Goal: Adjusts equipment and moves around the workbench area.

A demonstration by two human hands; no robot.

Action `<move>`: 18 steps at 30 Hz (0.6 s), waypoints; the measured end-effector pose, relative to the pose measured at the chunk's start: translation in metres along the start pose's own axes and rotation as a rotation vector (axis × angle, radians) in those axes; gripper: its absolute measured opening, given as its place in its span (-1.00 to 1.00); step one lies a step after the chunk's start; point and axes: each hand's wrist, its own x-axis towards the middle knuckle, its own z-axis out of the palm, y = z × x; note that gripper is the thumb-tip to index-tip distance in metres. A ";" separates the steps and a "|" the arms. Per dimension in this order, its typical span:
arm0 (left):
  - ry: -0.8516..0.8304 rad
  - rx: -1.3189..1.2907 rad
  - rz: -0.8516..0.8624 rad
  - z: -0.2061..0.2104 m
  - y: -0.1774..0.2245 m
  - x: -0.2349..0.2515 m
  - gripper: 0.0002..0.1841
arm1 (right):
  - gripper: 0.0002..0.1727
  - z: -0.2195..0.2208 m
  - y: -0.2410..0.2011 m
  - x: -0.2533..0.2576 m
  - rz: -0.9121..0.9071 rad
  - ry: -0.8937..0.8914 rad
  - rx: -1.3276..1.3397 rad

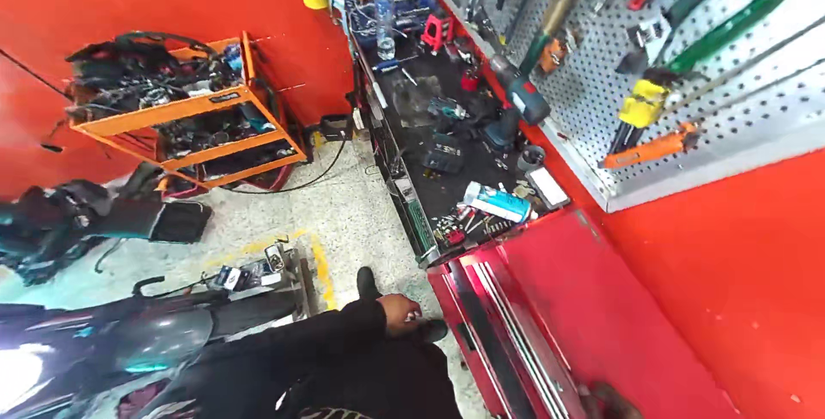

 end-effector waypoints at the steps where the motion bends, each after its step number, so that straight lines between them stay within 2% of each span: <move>1: 0.032 -0.026 0.005 -0.007 -0.014 -0.007 -0.56 | -0.59 0.011 -0.023 0.005 0.001 0.008 0.079; 3: 0.090 -0.060 -0.009 -0.020 -0.048 -0.030 -0.55 | -0.63 0.044 -0.070 0.007 -0.040 0.013 0.186; 5: 0.143 -0.113 -0.040 -0.031 -0.085 -0.057 -0.54 | -0.63 0.082 -0.124 0.005 -0.108 -0.053 0.214; 7: 0.222 -0.179 -0.102 -0.043 -0.127 -0.088 -0.54 | -0.64 0.130 -0.178 0.004 -0.207 -0.174 0.235; 11: 0.395 -0.304 -0.282 -0.062 -0.222 -0.155 -0.54 | -0.68 0.219 -0.277 0.025 -0.521 -0.433 0.228; 15: 0.512 -0.371 -0.523 -0.056 -0.292 -0.222 -0.53 | -0.74 0.259 -0.370 0.050 -0.573 -0.462 0.201; 18: 0.655 -0.571 -0.555 -0.043 -0.319 -0.258 -0.51 | -0.70 0.281 -0.427 0.080 -0.595 -0.490 0.130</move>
